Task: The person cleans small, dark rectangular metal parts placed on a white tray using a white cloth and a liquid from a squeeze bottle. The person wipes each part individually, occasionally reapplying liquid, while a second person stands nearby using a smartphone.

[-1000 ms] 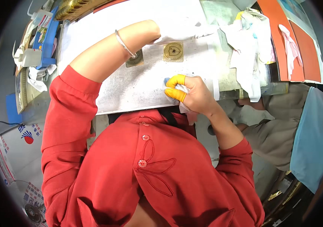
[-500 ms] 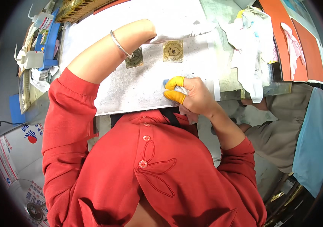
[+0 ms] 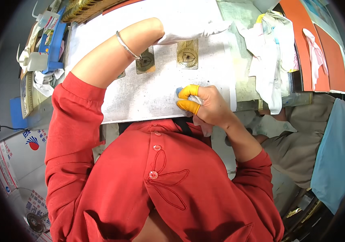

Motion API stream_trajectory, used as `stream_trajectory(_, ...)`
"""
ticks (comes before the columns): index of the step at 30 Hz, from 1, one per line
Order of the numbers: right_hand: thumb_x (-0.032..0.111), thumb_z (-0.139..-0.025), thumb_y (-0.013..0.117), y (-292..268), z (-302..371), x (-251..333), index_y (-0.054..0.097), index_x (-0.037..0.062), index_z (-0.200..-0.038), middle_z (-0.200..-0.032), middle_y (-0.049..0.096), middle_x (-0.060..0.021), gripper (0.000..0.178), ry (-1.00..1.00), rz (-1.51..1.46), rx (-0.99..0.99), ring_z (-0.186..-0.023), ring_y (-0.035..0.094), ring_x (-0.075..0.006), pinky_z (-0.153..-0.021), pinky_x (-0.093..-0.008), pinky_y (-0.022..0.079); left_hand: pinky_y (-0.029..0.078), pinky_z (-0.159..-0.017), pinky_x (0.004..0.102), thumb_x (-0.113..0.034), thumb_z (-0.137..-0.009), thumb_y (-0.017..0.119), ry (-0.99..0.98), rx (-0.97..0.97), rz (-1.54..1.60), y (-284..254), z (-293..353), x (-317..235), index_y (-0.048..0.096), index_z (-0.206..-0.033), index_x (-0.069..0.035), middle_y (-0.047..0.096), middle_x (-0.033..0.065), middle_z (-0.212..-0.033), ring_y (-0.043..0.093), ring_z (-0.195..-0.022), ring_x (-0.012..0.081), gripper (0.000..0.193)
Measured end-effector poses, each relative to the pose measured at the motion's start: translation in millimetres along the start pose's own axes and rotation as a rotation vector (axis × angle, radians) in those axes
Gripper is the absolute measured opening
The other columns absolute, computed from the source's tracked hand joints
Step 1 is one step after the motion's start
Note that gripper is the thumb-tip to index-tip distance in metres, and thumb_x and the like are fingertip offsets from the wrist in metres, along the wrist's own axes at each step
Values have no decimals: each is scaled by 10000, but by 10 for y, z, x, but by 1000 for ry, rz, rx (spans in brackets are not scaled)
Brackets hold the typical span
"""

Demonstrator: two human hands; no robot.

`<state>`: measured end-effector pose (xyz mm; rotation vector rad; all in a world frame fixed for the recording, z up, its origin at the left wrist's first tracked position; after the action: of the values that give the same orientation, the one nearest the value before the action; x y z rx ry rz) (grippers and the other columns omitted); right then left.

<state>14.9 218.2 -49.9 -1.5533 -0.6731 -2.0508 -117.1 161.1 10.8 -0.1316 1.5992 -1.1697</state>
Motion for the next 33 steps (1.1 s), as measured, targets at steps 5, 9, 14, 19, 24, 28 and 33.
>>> stream_trajectory(5,67,-792,600,-2,-19,37,592,21,-836,-617,558,-10,64,-75,33,19,-502,498,-56,-446,-205,392,416,-831,302,-476,-818,474,-8,0,-4,-21,-11,20,563,-1082,-90,584,93,-1060,546,-928,208,476)
stream_trajectory(9,65,-785,601,-4,-14,23,593,14,-812,-604,556,-10,58,-12,15,18,-527,499,-66,-480,-213,403,416,-832,301,-473,-819,476,-5,-8,1,-49,-7,30,562,-1081,-86,583,94,-1060,544,-928,208,475)
stream_trajectory(14,57,-782,599,-2,-22,81,590,6,-806,-590,550,-18,57,-35,31,13,-528,496,-69,-488,-214,404,415,-833,298,-469,-819,478,-14,-14,3,-58,-45,61,561,-1081,-81,581,96,-1060,543,-927,208,475)
stream_trajectory(19,42,-793,584,-11,-39,104,559,-4,-782,-594,540,-20,53,-207,119,17,-500,496,-67,-449,-204,391,414,-834,296,-465,-820,480,-27,-15,2,-75,-73,65,560,-1080,-77,580,98,-1060,541,-927,209,474)
stream_trajectory(24,43,-785,596,-2,-33,94,564,0,-785,-598,543,-16,53,-194,97,9,-495,493,-63,-451,-201,385,413,-834,294,-462,-821,482,-57,-37,-16,-146,-30,110,559,-1079,-72,578,100,-1060,540,-927,209,474)
stream_trajectory(28,33,-779,605,-32,-12,41,575,1,-788,-583,553,-25,44,-151,118,-21,-488,510,-64,-445,-202,393,422,-828,282,-387,-842,504,-99,7,-98,-232,68,124,562,-1053,-58,572,99,-1057,537,-913,188,396)
stream_trajectory(33,32,-778,615,-16,-15,44,572,7,-780,-575,545,-15,49,-150,75,-41,-498,510,-59,-452,-202,395,404,-877,273,-390,-863,481,83,-102,-51,-406,447,523,523,-1126,-46,555,81,-1103,524,-968,178,435)
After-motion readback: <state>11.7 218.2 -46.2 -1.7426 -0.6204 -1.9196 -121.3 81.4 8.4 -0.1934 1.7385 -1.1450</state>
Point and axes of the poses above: each hand's wrist, its own z-axis away from the middle knuckle, its own y-axis out of the palm, x = y × z, the point moved 7 cm from there along -z, towards the middle knuckle
